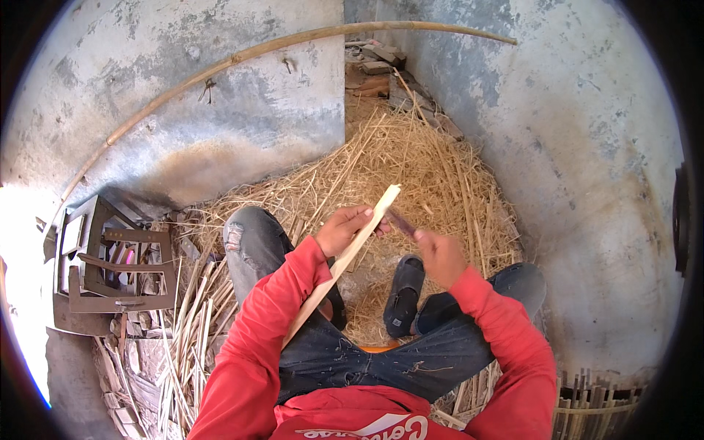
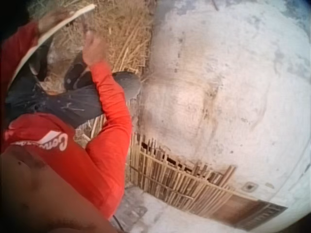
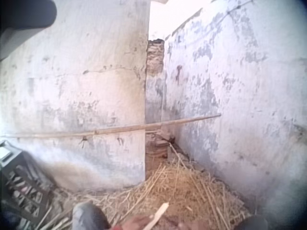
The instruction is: The person shaves thin strips from a length of bamboo using a knife while sitting on a straw-covered floor, occasionally using a larger blade to trim longer sections.
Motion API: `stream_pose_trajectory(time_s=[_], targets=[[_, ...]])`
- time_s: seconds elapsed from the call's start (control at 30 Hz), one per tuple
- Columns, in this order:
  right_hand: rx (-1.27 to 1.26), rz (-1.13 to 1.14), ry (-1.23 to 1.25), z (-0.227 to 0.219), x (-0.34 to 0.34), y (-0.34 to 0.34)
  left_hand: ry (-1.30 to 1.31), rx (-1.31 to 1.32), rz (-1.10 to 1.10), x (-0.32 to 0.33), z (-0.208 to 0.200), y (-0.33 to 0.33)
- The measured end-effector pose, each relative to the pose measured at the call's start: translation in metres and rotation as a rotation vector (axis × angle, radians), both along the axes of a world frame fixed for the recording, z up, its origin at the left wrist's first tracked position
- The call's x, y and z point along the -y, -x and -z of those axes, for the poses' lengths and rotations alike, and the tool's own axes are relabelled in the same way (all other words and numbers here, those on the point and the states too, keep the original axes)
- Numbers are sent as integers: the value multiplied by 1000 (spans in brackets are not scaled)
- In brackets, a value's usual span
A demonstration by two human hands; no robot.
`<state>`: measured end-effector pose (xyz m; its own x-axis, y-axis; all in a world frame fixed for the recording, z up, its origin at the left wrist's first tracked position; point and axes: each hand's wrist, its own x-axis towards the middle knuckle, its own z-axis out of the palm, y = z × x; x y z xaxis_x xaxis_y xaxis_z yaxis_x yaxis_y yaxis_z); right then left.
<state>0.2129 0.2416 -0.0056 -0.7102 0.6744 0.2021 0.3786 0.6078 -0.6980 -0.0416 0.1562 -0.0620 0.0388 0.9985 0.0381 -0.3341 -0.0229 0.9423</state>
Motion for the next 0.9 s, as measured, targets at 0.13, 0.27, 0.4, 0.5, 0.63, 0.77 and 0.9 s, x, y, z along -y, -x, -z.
stream_pose_trajectory(time_s=[0.13, 0.27, 0.4, 0.5, 0.63, 0.77, 0.9], targets=[[47, -76, 22, 3, 10, 5, -20, 19, -1, 2, -4, -1], [-59, 28, 28, 4, 0, 5, 27, -7, -3, 1, -6, -1], [110, -120, -37, 12, 16, 1, 12, 33, -1, 4, -6, 2], [2, 4, 86, 5, 5, 5, -3, -65, -29, 0, -8, 6], [26, -25, 20, 1, 11, 2, 78, -111, -66, -1, 0, 9], [97, -87, 28, 16, 22, -1, 73, -181, -107, 3, -12, 4], [101, -33, 73, 5, 12, 1, 86, -344, -149, 6, -13, 8]])
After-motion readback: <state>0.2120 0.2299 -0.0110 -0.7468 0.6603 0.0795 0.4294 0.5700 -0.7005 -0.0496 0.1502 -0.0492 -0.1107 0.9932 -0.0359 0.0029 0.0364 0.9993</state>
